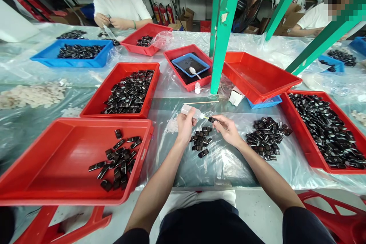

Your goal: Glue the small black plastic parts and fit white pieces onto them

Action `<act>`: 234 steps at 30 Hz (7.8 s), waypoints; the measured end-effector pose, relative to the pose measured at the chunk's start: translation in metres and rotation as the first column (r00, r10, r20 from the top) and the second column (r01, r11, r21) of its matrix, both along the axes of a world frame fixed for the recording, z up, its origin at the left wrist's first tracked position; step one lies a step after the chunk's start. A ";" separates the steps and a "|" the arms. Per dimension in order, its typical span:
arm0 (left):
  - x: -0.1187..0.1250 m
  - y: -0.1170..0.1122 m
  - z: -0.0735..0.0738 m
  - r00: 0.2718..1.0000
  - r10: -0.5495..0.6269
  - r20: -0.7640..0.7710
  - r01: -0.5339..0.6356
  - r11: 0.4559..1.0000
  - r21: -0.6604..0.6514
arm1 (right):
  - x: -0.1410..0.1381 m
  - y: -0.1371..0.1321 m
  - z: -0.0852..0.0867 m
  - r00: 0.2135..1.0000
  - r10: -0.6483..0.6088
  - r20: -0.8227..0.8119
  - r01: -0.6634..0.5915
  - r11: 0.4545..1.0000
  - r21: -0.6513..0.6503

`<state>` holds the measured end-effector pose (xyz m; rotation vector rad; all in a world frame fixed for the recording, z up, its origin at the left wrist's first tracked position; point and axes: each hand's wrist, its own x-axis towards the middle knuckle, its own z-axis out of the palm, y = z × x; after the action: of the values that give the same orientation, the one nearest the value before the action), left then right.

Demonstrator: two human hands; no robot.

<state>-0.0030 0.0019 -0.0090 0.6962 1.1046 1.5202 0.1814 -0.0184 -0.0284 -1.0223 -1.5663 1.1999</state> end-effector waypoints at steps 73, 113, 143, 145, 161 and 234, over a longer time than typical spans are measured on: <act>-0.003 0.001 0.000 0.999 -0.006 -0.040 0.006 1.000 -0.004 | 0.000 0.000 0.001 0.999 -0.039 -0.015 0.039 0.999 0.009; -0.002 0.001 -0.002 0.998 0.006 -0.061 -0.005 1.000 0.020 | -0.001 0.002 -0.004 0.996 -0.037 -0.076 0.034 0.999 -0.040; -0.010 0.009 0.000 0.987 0.121 0.107 -0.113 0.991 -0.075 | 0.000 -0.004 -0.001 0.916 0.020 0.402 -0.105 0.976 0.190; -0.011 0.010 0.000 0.980 0.138 0.142 -0.127 0.988 -0.087 | -0.003 -0.006 -0.001 0.850 0.049 0.524 -0.208 0.946 0.250; -0.008 0.004 0.007 0.965 0.045 0.257 -0.029 0.997 -0.066 | 0.060 -0.024 0.068 0.529 -0.099 0.843 -0.146 0.968 0.206; -0.007 0.001 0.009 0.949 -0.020 0.316 0.054 0.994 -0.099 | 0.032 0.045 0.023 0.769 -0.316 0.555 0.350 0.936 0.048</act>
<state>-0.0105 0.0031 0.0003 0.3816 0.9167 1.4676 0.2134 0.0263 -0.0053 -1.7258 -1.6801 0.7275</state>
